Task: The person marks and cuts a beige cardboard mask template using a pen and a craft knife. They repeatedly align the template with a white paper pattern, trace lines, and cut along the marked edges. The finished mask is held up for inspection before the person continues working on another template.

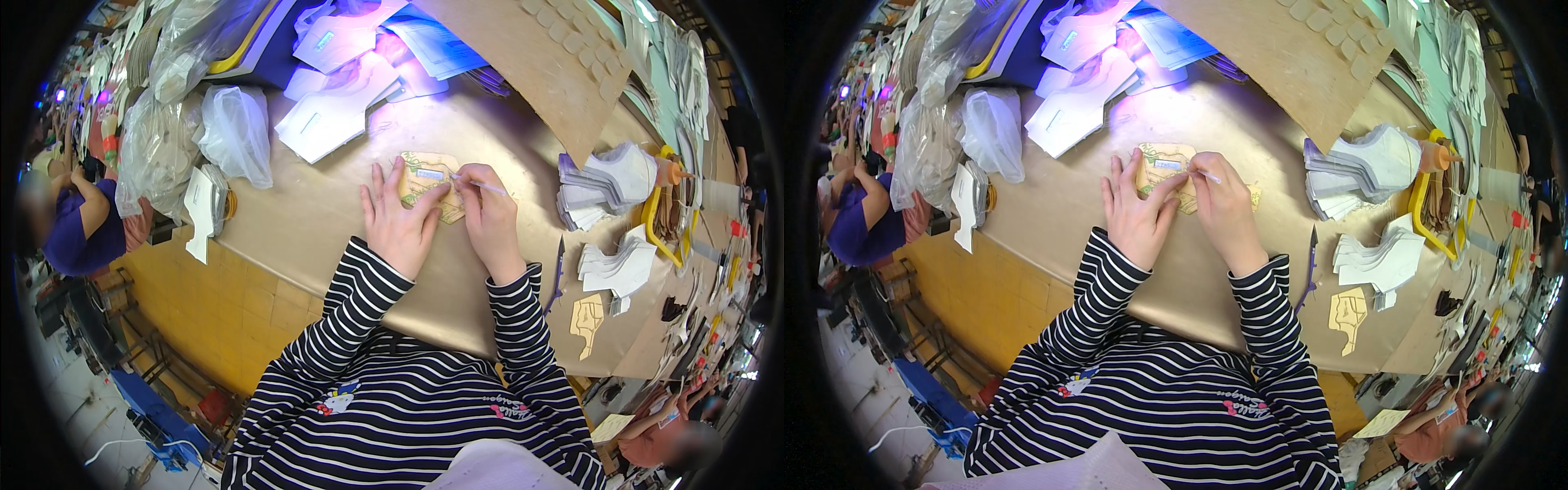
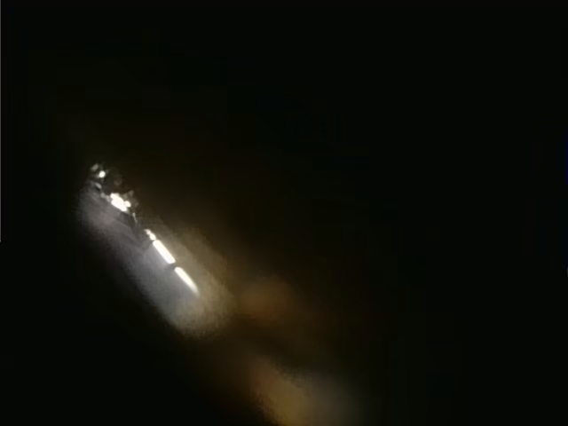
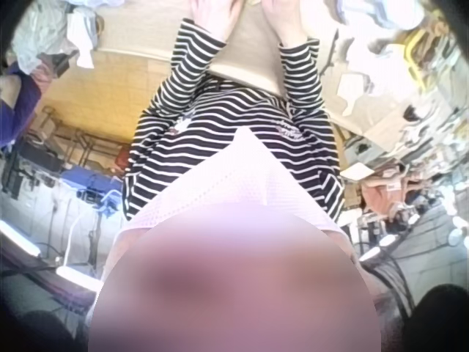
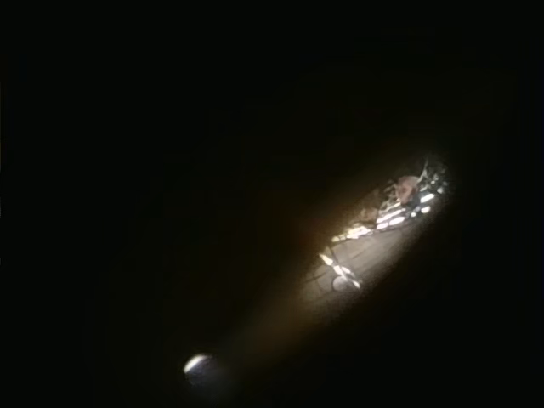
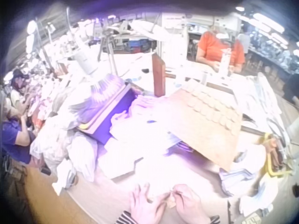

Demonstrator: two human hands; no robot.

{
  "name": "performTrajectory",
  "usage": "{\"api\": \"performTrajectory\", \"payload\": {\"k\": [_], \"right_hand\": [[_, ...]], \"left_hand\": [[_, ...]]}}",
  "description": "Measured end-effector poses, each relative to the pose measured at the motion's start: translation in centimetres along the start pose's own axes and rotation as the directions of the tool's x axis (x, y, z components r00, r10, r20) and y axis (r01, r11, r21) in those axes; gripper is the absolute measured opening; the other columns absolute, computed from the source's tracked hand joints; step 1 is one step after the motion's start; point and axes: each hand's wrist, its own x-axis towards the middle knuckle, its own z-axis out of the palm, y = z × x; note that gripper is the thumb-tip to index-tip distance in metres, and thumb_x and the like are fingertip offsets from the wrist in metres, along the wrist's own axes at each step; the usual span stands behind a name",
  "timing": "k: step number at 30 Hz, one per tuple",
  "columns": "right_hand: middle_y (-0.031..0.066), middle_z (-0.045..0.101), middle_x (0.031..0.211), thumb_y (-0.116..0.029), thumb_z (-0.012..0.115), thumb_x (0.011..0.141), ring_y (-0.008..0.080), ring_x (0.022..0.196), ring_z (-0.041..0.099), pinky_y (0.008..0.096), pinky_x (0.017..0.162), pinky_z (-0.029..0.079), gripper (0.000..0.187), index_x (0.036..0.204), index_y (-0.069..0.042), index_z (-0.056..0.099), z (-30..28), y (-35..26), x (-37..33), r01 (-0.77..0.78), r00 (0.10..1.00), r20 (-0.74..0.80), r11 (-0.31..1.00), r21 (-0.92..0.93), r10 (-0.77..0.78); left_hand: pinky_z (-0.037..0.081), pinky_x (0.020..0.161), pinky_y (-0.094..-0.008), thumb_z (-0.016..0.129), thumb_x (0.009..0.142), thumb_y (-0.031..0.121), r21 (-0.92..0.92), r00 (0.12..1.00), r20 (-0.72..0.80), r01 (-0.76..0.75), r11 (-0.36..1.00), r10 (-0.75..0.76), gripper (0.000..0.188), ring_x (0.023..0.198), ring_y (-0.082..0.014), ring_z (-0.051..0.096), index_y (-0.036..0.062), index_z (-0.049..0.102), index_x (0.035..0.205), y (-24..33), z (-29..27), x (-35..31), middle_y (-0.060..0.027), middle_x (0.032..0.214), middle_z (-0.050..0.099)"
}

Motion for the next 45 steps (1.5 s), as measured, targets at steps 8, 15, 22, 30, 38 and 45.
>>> {"api": "performTrajectory", "payload": {"k": [8, 15, 22, 30, 38, 45], "right_hand": [[0.0158, 0.060, 0.094, 0.010, 0.060, 0.087, 0.0353, 0.087, 0.064, 0.0389, 0.076, 0.053, 0.019, 0.102, -0.001, 0.053, -0.1, -0.3, 0.1, 0.009, 1.000, 0.008, 1.000, 0.012, -0.009], [0.0119, 0.064, 0.097, 0.009, 0.059, 0.093, 0.0219, 0.088, 0.066, 0.0308, 0.079, 0.054, 0.013, 0.103, 0.001, 0.056, -1.0, -0.1, -0.7, 0.144, 0.986, 0.105, 0.984, -0.104, -0.133], [0.0133, 0.064, 0.097, 0.010, 0.059, 0.091, 0.0242, 0.087, 0.064, 0.0300, 0.080, 0.053, 0.014, 0.101, 0.000, 0.057, -2.3, 0.2, -2.6, -0.082, 0.996, 0.030, 0.988, 0.133, 0.079], [0.0149, 0.066, 0.100, 0.010, 0.063, 0.085, 0.0335, 0.091, 0.066, 0.0381, 0.080, 0.054, 0.021, 0.102, -0.002, 0.059, -2.2, 0.1, -2.4, 0.119, 0.990, 0.088, 0.990, -0.076, -0.112], [0.0155, 0.065, 0.098, 0.011, 0.063, 0.082, 0.0357, 0.092, 0.065, 0.0401, 0.079, 0.054, 0.024, 0.102, -0.002, 0.059, -2.4, -0.2, -2.9, 0.045, 0.997, 0.062, 0.999, -0.021, -0.044], [0.0111, 0.065, 0.097, 0.009, 0.062, 0.089, 0.0214, 0.087, 0.068, 0.0307, 0.077, 0.053, 0.017, 0.103, 0.000, 0.057, -2.5, 0.4, -3.2, -0.102, 0.993, 0.064, 0.985, 0.139, 0.094]], "left_hand": [[0.017, 0.116, -0.0686, 0.066, 0.092, 0.026, -0.012, 1.000, -0.006, 0.002, 1.000, -0.002, 0.036, 0.145, -0.0529, 0.022, 0.0310, 0.066, 0.128, 0.0, 0.0, 0.0, -0.0204, 0.155, 0.033], [0.016, 0.116, -0.0692, 0.065, 0.092, 0.026, -0.036, 1.000, -0.017, -0.001, 0.999, 0.001, 0.034, 0.145, -0.0533, 0.022, 0.0293, 0.067, 0.126, 0.1, -0.1, 0.1, -0.0212, 0.155, 0.033], [0.014, 0.116, -0.0694, 0.069, 0.088, 0.026, -0.093, 1.000, -0.005, 0.020, 0.995, -0.021, 0.037, 0.146, -0.0526, 0.021, 0.0281, 0.068, 0.125, 0.2, -0.4, 0.1, -0.0208, 0.155, 0.033], [0.014, 0.116, -0.0692, 0.070, 0.087, 0.027, -0.099, 1.000, -0.017, 0.017, 0.995, -0.019, 0.037, 0.147, -0.0512, 0.021, 0.0282, 0.069, 0.124, 0.2, -0.3, 0.1, -0.0204, 0.155, 0.032], [0.013, 0.116, -0.0693, 0.071, 0.087, 0.028, -0.101, 1.000, -0.016, 0.023, 0.995, -0.025, 0.038, 0.147, -0.0506, 0.021, 0.0283, 0.069, 0.124, 0.2, -0.3, 0.1, -0.0204, 0.156, 0.032], [0.012, 0.114, -0.0733, 0.072, 0.087, 0.032, -0.066, 0.996, -0.032, 0.077, 0.995, -0.079, 0.035, 0.147, -0.0521, 0.019, 0.0248, 0.070, 0.121, 1.2, 0.1, 0.2, -0.0218, 0.156, 0.030]]}}
